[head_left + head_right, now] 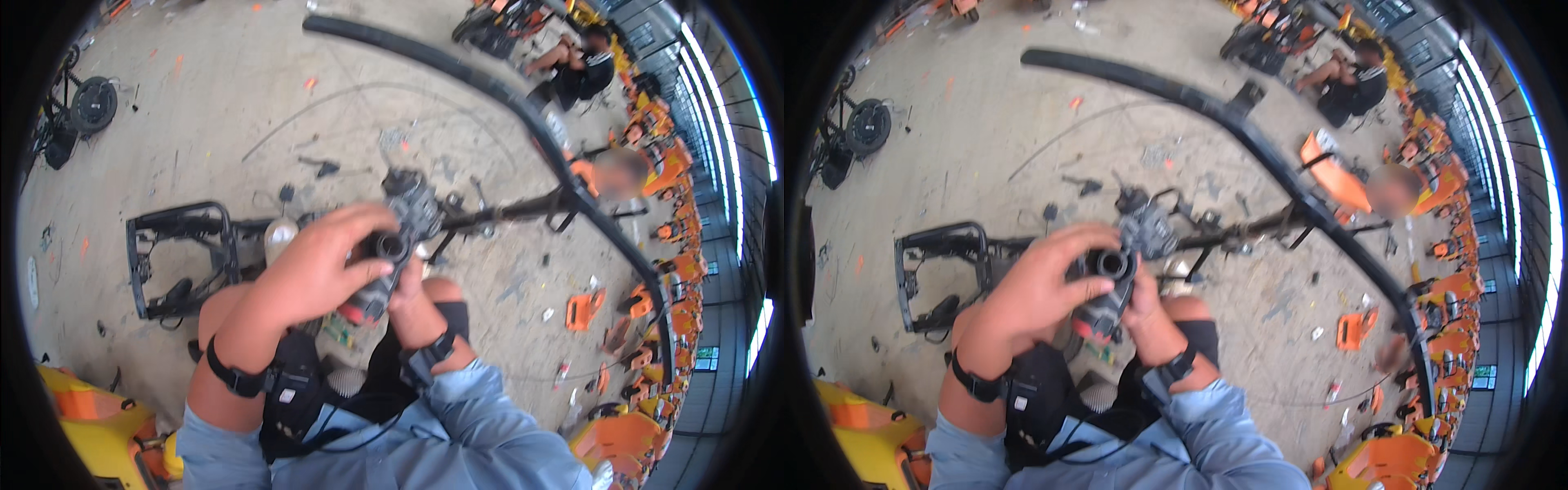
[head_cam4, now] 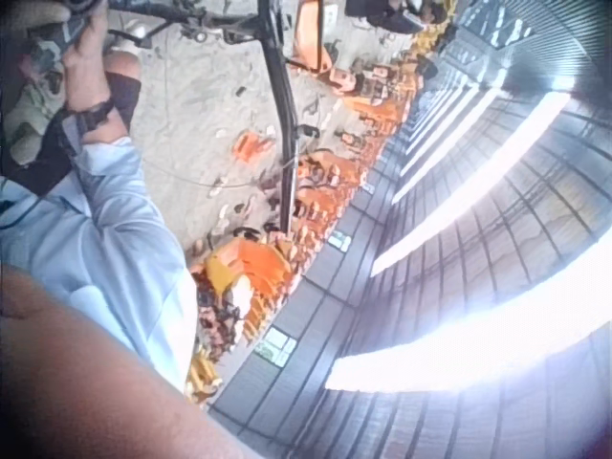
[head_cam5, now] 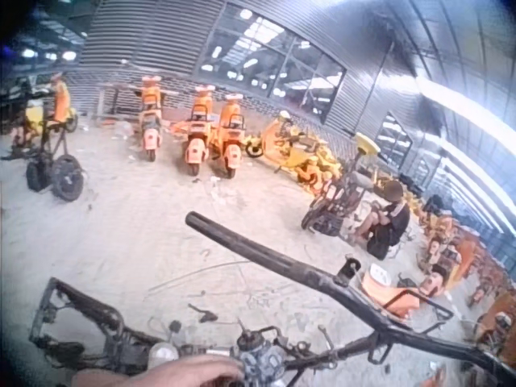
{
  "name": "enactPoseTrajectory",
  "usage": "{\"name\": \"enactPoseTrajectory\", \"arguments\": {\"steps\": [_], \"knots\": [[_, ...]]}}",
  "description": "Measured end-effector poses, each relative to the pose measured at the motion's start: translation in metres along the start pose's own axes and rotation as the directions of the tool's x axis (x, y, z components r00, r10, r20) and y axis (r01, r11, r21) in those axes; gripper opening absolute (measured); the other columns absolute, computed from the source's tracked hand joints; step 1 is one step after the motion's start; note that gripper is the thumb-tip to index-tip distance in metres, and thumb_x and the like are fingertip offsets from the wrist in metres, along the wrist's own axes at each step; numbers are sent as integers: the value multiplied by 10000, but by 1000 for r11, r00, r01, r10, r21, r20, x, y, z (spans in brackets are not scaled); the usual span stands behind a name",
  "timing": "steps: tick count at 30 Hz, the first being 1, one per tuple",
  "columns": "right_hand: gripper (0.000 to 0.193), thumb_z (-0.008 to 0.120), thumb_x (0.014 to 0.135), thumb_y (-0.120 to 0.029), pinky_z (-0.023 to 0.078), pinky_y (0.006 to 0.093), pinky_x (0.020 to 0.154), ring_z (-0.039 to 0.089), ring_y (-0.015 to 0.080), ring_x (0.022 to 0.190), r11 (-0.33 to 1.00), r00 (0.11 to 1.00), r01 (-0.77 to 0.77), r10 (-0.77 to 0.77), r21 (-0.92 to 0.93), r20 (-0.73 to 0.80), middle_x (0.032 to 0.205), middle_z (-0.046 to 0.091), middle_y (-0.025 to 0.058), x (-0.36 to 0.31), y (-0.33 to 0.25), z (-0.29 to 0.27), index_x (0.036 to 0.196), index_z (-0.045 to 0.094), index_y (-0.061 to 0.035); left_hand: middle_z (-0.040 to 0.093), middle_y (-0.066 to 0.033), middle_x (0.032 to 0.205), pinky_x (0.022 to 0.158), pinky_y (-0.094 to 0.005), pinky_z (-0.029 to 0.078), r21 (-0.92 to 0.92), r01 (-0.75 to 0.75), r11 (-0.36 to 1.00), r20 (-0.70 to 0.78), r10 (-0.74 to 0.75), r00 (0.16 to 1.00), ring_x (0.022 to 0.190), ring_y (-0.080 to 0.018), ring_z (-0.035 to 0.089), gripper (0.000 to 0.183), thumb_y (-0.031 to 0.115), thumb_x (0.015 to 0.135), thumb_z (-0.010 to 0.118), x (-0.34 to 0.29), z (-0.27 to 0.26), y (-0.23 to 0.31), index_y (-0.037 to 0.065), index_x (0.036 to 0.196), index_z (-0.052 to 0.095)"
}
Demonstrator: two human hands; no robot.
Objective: The person secures a plastic component onto a scooter handlebar using a power drill. They then pick up a black grip and slide it onto the end of the handlebar.
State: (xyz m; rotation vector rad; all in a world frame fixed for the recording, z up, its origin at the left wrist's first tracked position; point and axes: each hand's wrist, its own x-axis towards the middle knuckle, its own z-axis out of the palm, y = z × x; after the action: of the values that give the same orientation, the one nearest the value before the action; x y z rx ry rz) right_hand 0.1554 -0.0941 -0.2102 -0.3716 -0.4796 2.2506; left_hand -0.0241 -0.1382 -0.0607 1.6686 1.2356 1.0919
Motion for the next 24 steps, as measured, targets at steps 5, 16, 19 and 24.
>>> {"name": "enactPoseTrajectory", "arguments": {"steps": [5, 16, 19, 24], "knots": [[769, 669, 921, -577, 546, 463, 1038, 626, 311, 1218, 987, 986, -17, -11, 161, 168, 1337, 614, 161, 1, -3, 0, 1460, 459, -70, 653, -118, 1218, 943, -376, 505, -115, -68, 991, -82, 59, 995, 1113, -307, 635, 375, 9, 800, 759, 1, 6, -6, 31, 1155, 638], [845, 760, 852, -571, 566, 417, 1005, 630, 262, 1190, 988, 990, -32, 11, 153, 138, 1264, 628, 113, 5, -7, 6, 1452, 449, -64, 637, -116, 1185, 1018, -377, 467, 82, -4, 997, -85, 11, 996, 1148, -272, 613, 426, 24, 735, 825, 6, 7, 0, 26, 1133, 673], [860, 768, 840, -579, 575, 410, 994, 636, 260, 1181, 993, 995, -15, 3, 120, 102, 1278, 619, 113, 1, -7, 16, 1451, 445, -67, 629, -114, 1171, 998, -370, 474, 96, 3, 995, -101, 6, 995, 1127, -278, 615, 423, 53, 733, 841, 5, 11, -1, 29, 1126, 684], [874, 798, 820, -561, 567, 408, 1008, 637, 261, 1179, 993, 987, -21, 3, 114, 163, 1290, 614, 124, 1, -9, 9, 1445, 447, -60, 617, -102, 1159, 981, -368, 483, 136, 62, 989, -121, -46, 992, 1122, -275, 613, 452, 69, 716, 861, 3, 17, 6, 39, 1136, 695]]}}
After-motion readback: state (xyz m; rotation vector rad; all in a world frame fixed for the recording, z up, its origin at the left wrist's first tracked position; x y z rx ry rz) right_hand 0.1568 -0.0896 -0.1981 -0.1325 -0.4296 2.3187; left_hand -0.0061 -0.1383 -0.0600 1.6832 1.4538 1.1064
